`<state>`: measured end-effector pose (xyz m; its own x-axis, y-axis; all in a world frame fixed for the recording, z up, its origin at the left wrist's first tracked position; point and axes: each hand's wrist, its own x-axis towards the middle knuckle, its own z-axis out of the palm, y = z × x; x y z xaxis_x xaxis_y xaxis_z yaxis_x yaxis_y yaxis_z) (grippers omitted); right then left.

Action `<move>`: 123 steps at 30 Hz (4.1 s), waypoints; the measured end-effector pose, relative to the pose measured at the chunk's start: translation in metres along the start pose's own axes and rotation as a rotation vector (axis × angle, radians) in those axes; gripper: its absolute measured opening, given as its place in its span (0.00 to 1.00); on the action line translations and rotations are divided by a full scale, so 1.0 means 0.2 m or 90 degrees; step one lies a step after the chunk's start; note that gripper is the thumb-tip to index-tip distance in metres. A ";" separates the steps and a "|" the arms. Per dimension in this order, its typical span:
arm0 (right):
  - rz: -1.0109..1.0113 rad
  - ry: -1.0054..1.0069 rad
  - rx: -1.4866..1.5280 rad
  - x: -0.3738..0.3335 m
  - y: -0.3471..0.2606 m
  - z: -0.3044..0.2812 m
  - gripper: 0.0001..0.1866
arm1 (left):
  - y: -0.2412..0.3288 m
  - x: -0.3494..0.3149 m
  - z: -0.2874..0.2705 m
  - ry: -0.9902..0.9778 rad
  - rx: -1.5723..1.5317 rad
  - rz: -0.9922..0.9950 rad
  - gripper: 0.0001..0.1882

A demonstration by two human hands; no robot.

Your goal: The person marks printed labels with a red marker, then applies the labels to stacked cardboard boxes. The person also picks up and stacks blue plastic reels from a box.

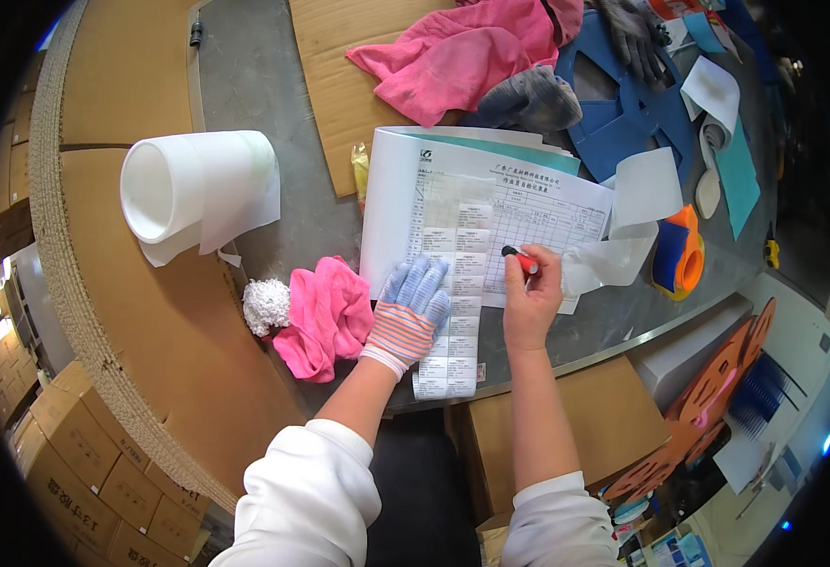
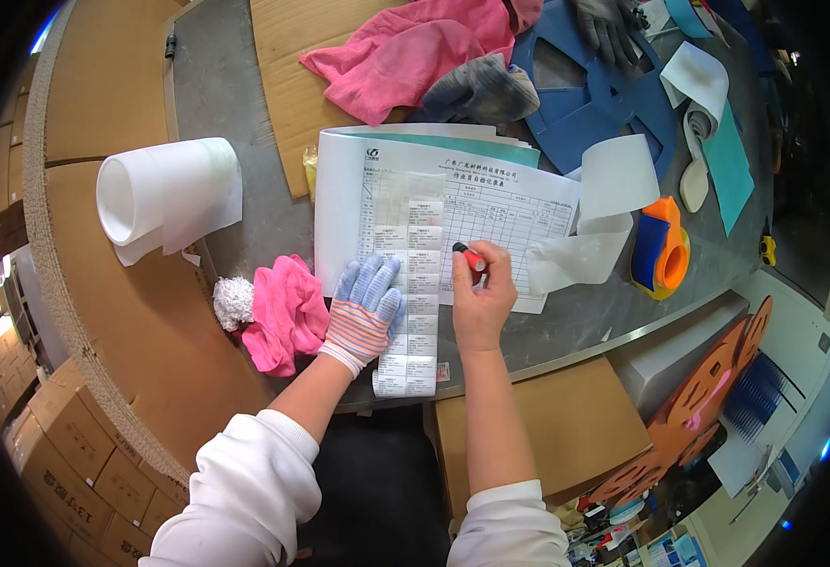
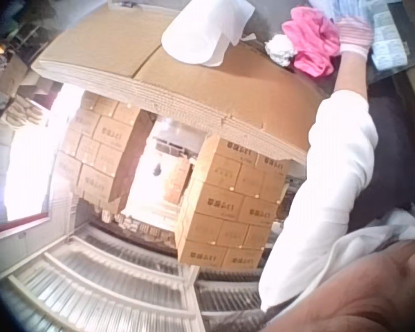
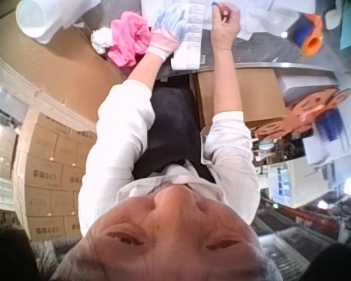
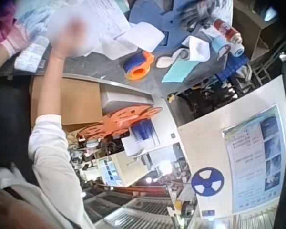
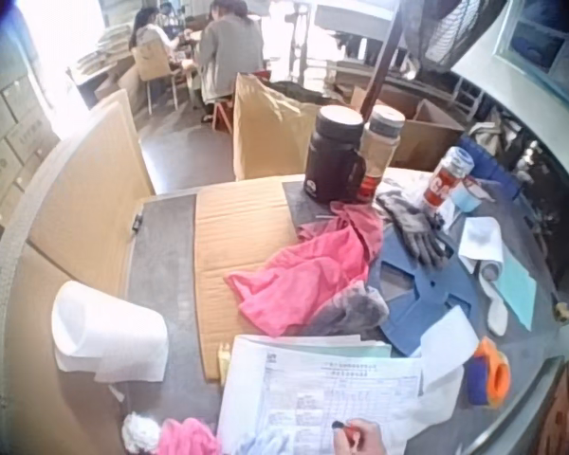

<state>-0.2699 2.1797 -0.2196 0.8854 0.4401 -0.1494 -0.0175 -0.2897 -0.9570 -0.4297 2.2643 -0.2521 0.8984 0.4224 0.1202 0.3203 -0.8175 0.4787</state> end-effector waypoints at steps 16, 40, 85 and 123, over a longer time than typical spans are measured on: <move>-0.277 -0.140 -0.340 0.01 0.03 0.06 0.11 | -0.01 -0.02 0.03 0.001 -0.014 -0.009 0.12; -0.382 -0.190 -0.402 -0.01 -0.02 0.22 0.14 | -0.01 0.00 0.01 0.043 0.000 -0.005 0.13; -0.250 -0.112 -0.374 -0.16 0.06 0.01 0.09 | -0.02 -0.01 0.03 0.092 -0.022 -0.030 0.10; -0.326 -0.155 -0.317 -0.03 0.03 0.12 0.12 | -0.02 0.04 -0.01 -0.020 -0.041 0.028 0.10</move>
<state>-0.2862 2.1964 -0.2299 0.5978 0.7817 0.1779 0.6323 -0.3233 -0.7040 -0.4248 2.2713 -0.2503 0.9203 0.3738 0.1154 0.2618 -0.8076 0.5284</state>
